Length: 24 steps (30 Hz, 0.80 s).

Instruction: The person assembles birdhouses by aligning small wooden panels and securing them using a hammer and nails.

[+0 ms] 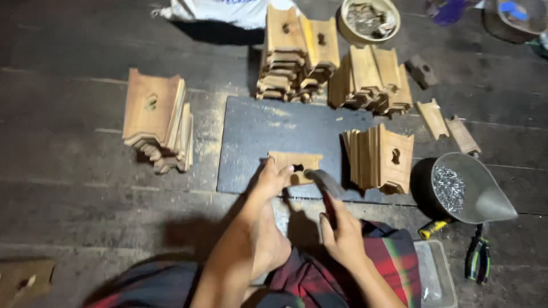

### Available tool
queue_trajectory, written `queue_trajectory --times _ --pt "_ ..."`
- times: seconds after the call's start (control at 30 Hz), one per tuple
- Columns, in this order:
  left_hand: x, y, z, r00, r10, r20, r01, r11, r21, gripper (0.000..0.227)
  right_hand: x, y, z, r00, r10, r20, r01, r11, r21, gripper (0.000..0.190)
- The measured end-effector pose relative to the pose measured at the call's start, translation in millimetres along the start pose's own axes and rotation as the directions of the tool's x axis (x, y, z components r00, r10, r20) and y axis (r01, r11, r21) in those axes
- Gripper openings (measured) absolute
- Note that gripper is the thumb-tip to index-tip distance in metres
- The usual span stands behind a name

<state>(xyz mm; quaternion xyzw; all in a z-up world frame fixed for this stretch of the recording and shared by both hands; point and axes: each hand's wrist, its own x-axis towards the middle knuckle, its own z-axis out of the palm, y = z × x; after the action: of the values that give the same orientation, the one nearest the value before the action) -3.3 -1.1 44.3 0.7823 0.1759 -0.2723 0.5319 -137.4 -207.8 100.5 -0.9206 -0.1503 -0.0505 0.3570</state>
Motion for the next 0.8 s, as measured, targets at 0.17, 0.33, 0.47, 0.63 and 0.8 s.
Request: queue_trajectory --times 0.17,0.33,0.47,0.63,0.8 --pt "-1 -3 1 0.998 0.061 0.015 -0.061 0.998 0.014 0.093 2 21 19 0.995 0.052 0.088 -0.053 0.999 0.003 0.064" --pt "37 -35 19 0.987 0.141 -0.072 -0.138 0.989 0.043 0.085 -23 22 23 0.983 0.101 -0.156 -0.107 0.994 -0.031 0.044" --pt "39 -36 21 0.99 0.118 -0.079 -0.123 0.991 -0.054 0.1 -3 17 19 0.989 0.142 0.037 -0.144 0.987 0.073 0.059" --pt "27 -42 19 0.987 0.143 -0.076 -0.144 0.99 0.002 0.087 -19 15 22 0.986 0.152 -0.074 -0.147 0.987 0.065 0.047" --pt "13 -15 10 0.999 0.033 -0.012 -0.033 0.999 -0.02 0.094 -19 17 21 0.982 0.104 -0.16 -0.091 0.992 0.082 0.049"
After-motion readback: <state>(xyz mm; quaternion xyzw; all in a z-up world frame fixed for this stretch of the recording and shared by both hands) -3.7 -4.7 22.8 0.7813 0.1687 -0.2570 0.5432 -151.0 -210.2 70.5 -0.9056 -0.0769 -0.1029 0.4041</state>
